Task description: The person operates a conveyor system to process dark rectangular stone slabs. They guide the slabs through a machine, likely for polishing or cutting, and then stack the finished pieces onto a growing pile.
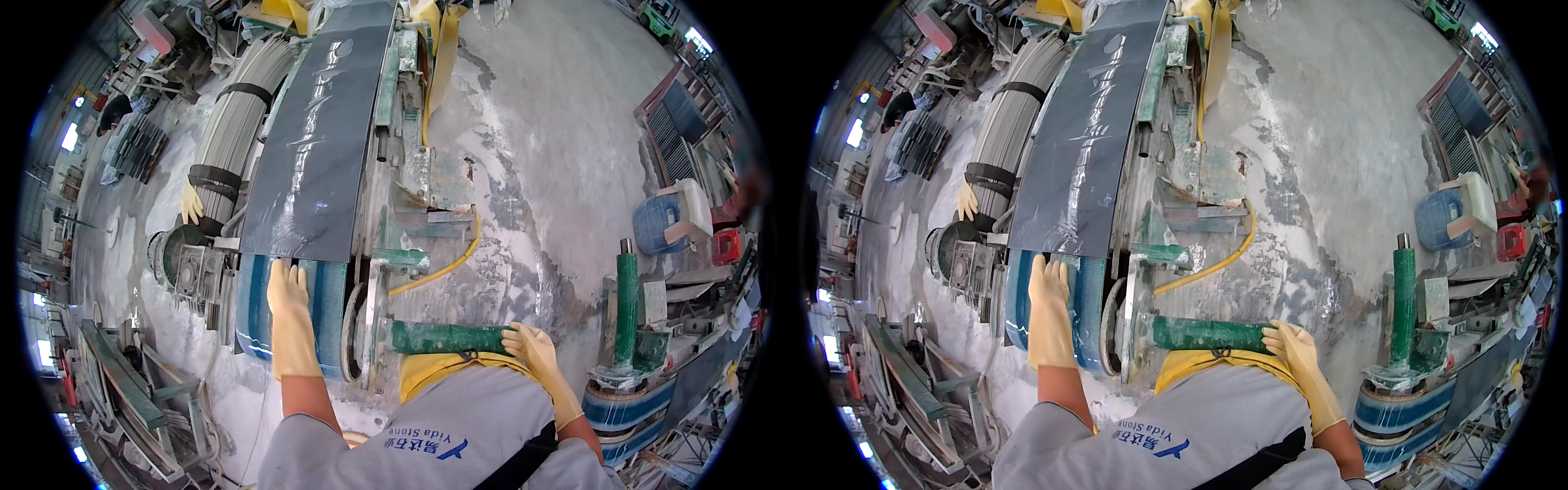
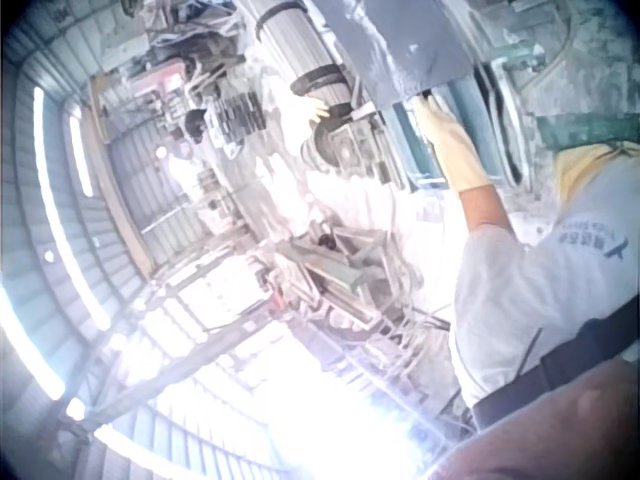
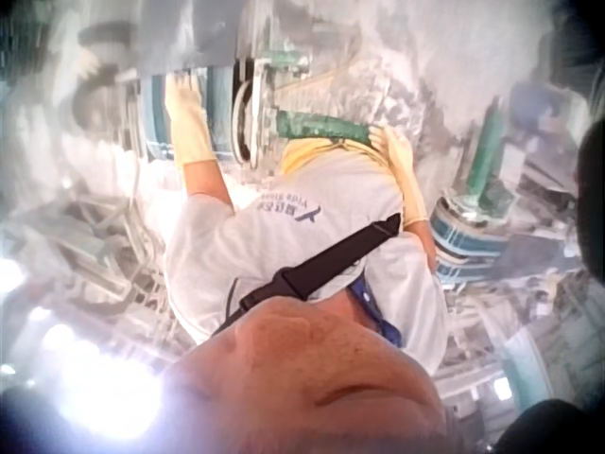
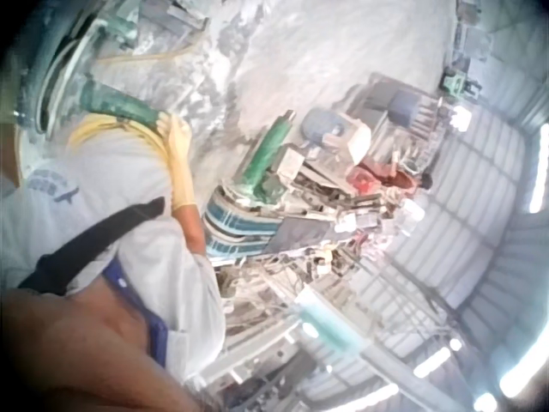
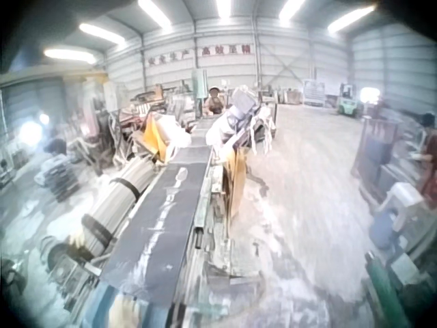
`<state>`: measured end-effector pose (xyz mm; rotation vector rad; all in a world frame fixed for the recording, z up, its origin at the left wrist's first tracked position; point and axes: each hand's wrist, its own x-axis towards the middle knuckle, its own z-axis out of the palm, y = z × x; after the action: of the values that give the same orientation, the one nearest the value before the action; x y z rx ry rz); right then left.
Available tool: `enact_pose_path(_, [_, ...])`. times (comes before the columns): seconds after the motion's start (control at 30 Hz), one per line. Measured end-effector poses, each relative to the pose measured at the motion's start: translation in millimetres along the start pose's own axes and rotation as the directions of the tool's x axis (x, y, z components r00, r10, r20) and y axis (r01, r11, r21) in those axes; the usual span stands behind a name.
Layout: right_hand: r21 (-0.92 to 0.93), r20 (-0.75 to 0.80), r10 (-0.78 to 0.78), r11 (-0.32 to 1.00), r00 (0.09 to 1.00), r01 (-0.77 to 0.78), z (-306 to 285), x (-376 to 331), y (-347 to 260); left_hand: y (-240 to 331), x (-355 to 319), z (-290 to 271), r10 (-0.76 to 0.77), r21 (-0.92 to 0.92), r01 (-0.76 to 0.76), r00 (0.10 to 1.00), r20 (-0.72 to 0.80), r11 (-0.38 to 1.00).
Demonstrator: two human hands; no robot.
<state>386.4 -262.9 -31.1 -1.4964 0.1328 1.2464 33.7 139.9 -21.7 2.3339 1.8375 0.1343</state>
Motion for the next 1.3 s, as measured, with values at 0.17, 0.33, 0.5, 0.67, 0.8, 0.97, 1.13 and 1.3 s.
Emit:
enact_pose_path(0.17, [-0.035,-0.027,-0.043,0.998,0.999,0.042,9.0,-4.2,-10.9,-52.9,27.8,26.3,0.166,0.552,-0.340,0.925,0.341,0.761])
enact_pose_path(0.33, [-0.020,-0.055,-0.007,1.000,0.998,0.005,10.2,-6.9,-5.9,-25.8,40.9,14.5,-0.438,-0.826,0.486,0.700,0.564,-0.286])
enact_pose_path(0.5, [-0.032,-0.060,0.030,0.999,0.998,-0.032,11.1,-10.7,-9.7,-54.2,35.5,28.3,-0.255,-0.884,0.197,0.911,0.325,-0.424])
enact_pose_path(0.67, [-0.023,-0.062,0.007,1.000,0.998,-0.008,10.5,-2.7,-19.0,68.1,44.4,-93.4,-0.275,-0.795,0.117,0.900,0.338,-0.595])
enact_pose_path(0.8, [-0.029,0.014,-0.077,0.997,0.997,0.077,23.7,13.5,-23.9,25.2,73.2,-61.5,-0.121,-0.709,0.213,0.913,0.389,-0.672])
enact_pose_path(0.97, [-0.122,0.037,-0.157,0.979,0.987,0.161,34.2,-3.5,-39.3,45.0,32.8,-104.8,-0.160,-0.698,0.179,0.906,0.392,-0.693])
enact_pose_path(1.13, [-0.110,0.173,-0.312,0.937,0.934,0.333,64.0,-13.8,-63.3,73.6,-42.4,-143.8,-0.039,-0.681,0.216,0.940,0.338,-0.700])
enact_pose_path(1.3, [-0.067,0.457,-0.600,0.713,0.656,0.698,145.5,-72.6,-110.8,122.1,-91.0,-136.2,0.102,-0.573,0.272,0.945,0.310,-0.774])
